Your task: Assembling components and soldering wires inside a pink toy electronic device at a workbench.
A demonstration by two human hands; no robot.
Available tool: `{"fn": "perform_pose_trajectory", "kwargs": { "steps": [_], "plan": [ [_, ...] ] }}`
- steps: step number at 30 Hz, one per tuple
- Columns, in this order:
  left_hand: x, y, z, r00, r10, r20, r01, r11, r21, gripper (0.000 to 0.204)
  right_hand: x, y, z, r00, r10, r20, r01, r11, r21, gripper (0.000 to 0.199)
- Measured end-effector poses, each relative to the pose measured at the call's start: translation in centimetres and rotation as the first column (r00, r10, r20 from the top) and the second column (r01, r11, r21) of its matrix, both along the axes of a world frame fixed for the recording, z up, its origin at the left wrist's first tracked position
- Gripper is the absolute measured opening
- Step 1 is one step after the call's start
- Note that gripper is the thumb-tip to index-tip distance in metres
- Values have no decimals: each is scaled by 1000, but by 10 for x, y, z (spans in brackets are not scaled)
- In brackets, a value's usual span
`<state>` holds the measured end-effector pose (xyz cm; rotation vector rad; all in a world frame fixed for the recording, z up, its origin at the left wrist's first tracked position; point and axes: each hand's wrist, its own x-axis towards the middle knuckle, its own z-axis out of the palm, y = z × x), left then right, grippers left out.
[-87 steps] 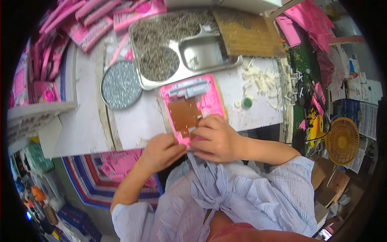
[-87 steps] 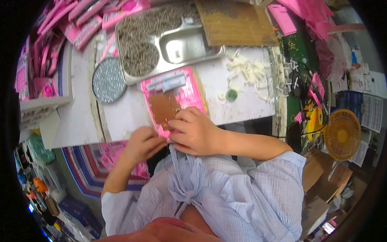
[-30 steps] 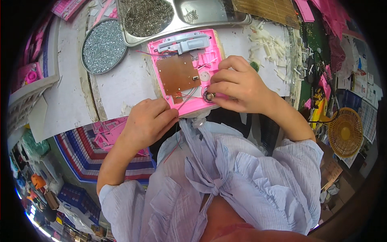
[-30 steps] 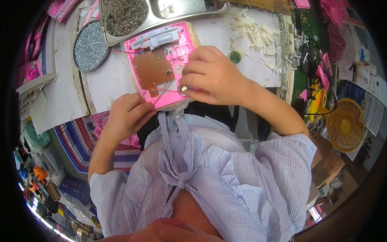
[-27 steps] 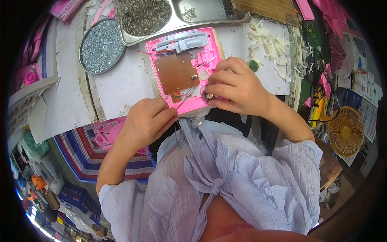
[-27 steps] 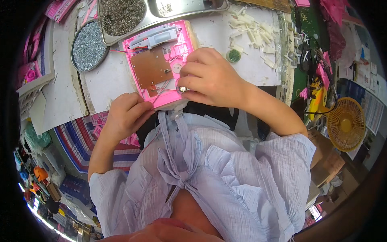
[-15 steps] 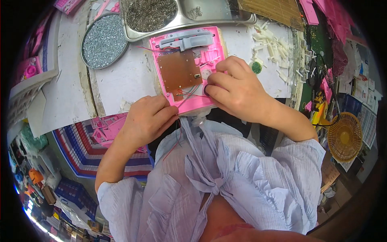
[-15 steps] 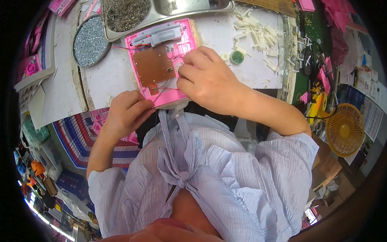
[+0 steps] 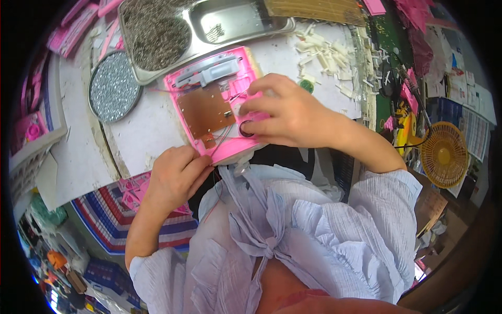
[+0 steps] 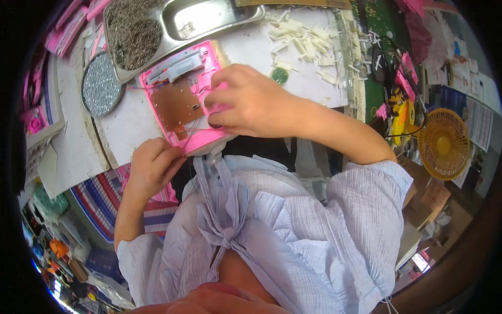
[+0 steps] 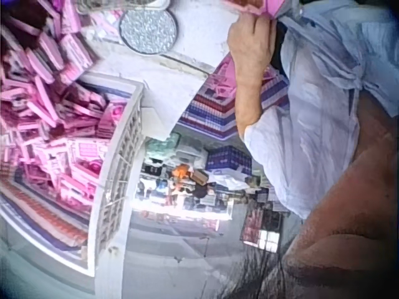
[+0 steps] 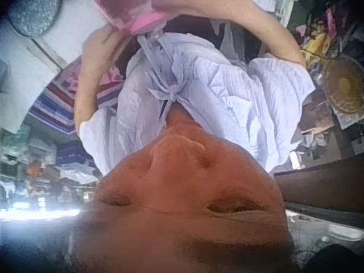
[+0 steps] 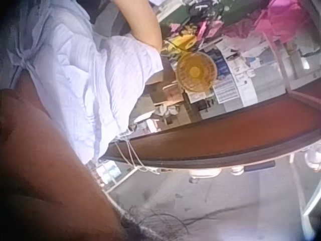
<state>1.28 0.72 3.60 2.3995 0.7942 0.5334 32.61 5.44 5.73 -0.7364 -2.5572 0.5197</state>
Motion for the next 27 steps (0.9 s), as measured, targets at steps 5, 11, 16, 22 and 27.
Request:
{"fn": "perform_pose_trajectory", "kwargs": {
  "steps": [5,11,16,22,27],
  "plan": [
    [3,5,20,998,-8,-56,0,990,-139,24,80,40,2,895,-348,279,311,935,168,34],
    [25,78,52,999,50,-21,-51,997,-57,18,96,46,2,819,-565,97,540,817,200,30],
    [67,175,43,971,176,-160,-129,955,267,8,79,20,20,660,-726,-192,719,685,-118,26],
    [141,245,10,923,-10,-386,172,905,389,16,82,1,18,679,-707,-197,683,707,-185,27],
    [159,259,-9,901,-64,-428,243,893,379,17,84,-1,20,710,-685,-165,651,728,-217,23]
  ]
}}
